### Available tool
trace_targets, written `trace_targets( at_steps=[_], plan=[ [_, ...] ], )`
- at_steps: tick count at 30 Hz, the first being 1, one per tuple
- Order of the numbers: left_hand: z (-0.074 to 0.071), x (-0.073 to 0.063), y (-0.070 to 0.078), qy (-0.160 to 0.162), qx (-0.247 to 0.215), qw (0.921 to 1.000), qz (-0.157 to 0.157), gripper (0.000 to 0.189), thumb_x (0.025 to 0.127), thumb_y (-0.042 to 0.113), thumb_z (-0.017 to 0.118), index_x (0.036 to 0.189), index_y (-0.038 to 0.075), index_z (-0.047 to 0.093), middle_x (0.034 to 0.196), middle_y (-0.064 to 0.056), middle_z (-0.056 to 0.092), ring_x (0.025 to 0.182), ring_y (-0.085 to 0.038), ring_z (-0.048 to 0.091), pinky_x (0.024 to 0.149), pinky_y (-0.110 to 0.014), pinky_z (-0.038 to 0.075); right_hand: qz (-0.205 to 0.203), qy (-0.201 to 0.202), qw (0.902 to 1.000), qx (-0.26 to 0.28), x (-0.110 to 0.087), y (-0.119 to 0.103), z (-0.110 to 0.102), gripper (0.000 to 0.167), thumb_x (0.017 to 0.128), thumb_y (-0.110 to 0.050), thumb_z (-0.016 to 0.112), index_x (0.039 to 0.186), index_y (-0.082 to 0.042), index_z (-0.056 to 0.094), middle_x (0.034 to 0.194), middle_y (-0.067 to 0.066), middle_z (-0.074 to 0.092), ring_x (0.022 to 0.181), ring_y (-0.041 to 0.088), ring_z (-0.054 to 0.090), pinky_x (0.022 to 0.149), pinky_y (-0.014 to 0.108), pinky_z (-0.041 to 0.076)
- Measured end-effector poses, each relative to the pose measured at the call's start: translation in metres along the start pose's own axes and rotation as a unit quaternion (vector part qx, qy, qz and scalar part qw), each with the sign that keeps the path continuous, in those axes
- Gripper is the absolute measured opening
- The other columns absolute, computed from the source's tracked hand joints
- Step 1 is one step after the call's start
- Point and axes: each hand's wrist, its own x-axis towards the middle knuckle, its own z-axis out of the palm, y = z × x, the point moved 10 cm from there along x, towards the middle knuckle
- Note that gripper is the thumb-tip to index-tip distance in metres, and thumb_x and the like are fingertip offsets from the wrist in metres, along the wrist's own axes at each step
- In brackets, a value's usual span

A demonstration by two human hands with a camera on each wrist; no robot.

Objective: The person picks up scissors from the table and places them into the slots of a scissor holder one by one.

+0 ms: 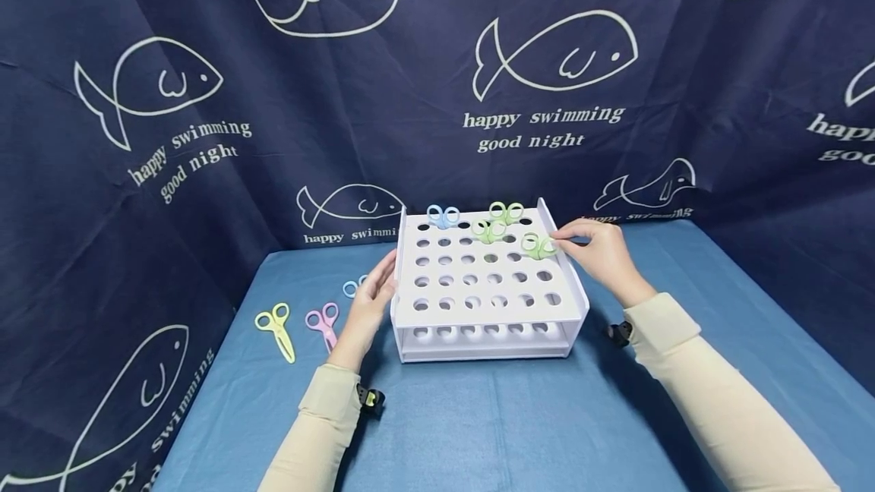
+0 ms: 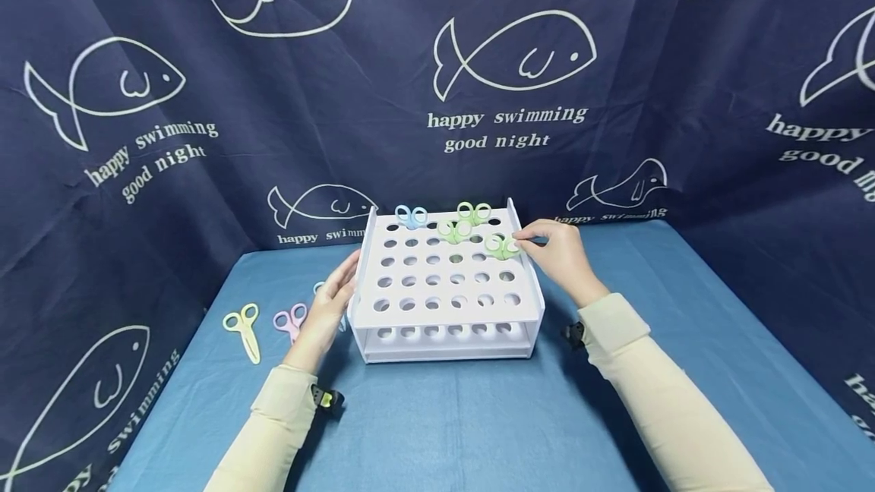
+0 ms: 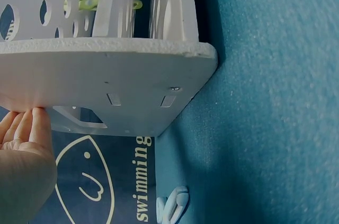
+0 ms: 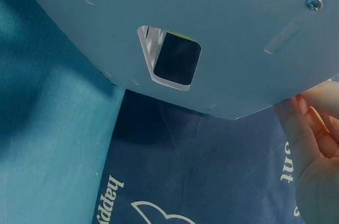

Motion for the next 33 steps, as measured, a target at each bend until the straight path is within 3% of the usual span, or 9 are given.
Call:
trace_targets(
  at_steps=[8,12,16,19,23,29,33],
  plan=[
    [-0.001,0.000,0.003,-0.002,-0.008,1.0000,-0.001,0.052,0.101,0.013,0.047,0.151,0.008,0.033,0.156,-0.012,0.035,0.144,-0.024,0.032,0.115,-0.019,0.030,0.028,-0.015,0.9994,0.017,-0.001,0.004,0.001,0.014,0.078,-0.004,0.078,0.092,-0.005,0.078,0.091,0.012,0.074,0.093,0.024,0.064,0.081,0.010,0.041],
    [-0.001,-0.001,0.001,-0.002,-0.004,1.0000,-0.003,0.051,0.101,0.012,0.047,0.151,0.008,0.033,0.155,-0.012,0.035,0.144,-0.023,0.032,0.115,-0.018,0.030,0.076,-0.043,0.9946,0.056,-0.003,0.016,0.006,0.020,0.080,-0.010,0.078,0.099,-0.005,0.077,0.100,0.012,0.074,0.100,0.005,0.061,0.090,0.008,0.040],
    [0.000,-0.002,0.000,0.001,0.000,1.0000,-0.006,0.051,0.101,0.012,0.047,0.150,0.009,0.034,0.155,-0.011,0.036,0.144,-0.022,0.032,0.113,-0.017,0.031,0.144,-0.071,0.9743,0.158,-0.009,0.032,0.012,0.035,0.082,-0.016,0.078,0.113,-0.002,0.071,0.113,0.004,0.073,0.103,-0.011,0.056,0.093,0.005,0.042],
    [0.000,-0.001,-0.001,0.004,0.005,0.9999,-0.008,0.050,0.101,0.013,0.047,0.150,0.010,0.036,0.154,-0.010,0.038,0.144,-0.021,0.033,0.112,-0.015,0.032,0.185,-0.091,0.9491,0.238,-0.015,0.038,0.018,0.050,0.083,-0.015,0.076,0.128,0.002,0.061,0.124,-0.001,0.068,0.112,-0.005,0.058,0.092,0.009,0.049],
    [0.000,-0.001,-0.002,0.006,0.009,0.9999,-0.009,0.050,0.101,0.014,0.047,0.150,0.010,0.037,0.154,-0.010,0.038,0.144,-0.020,0.034,0.111,-0.014,0.032,0.207,-0.106,0.9232,0.306,-0.019,0.039,0.023,0.064,0.085,-0.010,0.074,0.141,0.002,0.046,0.141,0.007,0.055,0.129,0.009,0.052,0.095,0.013,0.049],
    [0.001,-0.002,-0.001,0.006,0.007,0.9999,-0.008,0.050,0.101,0.013,0.047,0.150,0.010,0.036,0.154,-0.010,0.038,0.144,-0.020,0.033,0.113,-0.016,0.031,0.198,-0.115,0.9044,0.360,-0.021,0.035,0.026,0.071,0.086,-0.004,0.071,0.147,0.002,0.036,0.151,0.011,0.042,0.138,0.014,0.043,0.100,0.013,0.045],
    [0.001,-0.001,0.001,0.006,0.008,0.9999,-0.007,0.050,0.101,0.013,0.047,0.150,0.011,0.036,0.154,-0.009,0.038,0.144,-0.019,0.033,0.116,-0.022,0.029,0.206,-0.125,0.9036,0.354,-0.023,0.036,0.026,0.074,0.087,-0.006,0.070,0.150,-0.002,0.032,0.154,0.009,0.038,0.142,0.017,0.037,0.108,0.015,0.039]
  ],
)
